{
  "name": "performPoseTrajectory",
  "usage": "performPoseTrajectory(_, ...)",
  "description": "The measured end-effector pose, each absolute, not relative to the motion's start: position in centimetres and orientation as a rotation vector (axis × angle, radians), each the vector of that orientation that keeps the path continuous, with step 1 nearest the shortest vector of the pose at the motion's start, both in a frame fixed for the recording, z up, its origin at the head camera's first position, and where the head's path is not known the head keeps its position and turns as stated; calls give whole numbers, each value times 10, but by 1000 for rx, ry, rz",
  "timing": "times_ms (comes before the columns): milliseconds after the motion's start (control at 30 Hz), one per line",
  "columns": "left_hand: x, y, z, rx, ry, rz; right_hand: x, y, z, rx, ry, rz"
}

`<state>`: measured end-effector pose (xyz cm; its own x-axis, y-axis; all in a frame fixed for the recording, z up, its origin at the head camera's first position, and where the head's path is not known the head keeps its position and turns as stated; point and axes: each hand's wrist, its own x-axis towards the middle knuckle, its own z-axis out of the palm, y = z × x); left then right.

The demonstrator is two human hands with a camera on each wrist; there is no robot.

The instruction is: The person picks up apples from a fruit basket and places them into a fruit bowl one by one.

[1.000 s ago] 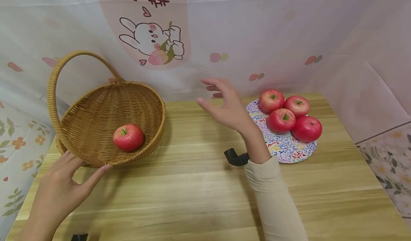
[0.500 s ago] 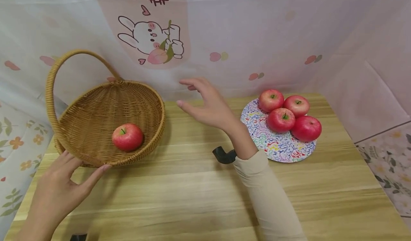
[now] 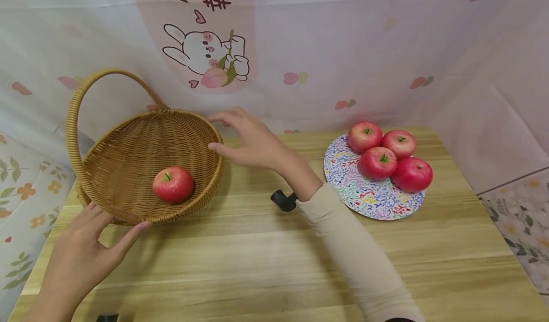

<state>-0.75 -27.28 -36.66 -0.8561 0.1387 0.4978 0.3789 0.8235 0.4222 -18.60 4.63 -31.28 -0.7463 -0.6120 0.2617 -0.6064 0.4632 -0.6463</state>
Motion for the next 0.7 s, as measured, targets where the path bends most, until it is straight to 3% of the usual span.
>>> performPoseTrajectory(700,-9,-272,-364,-380,-2562,-718,-205,-26,-299,-1378,2505,-606)
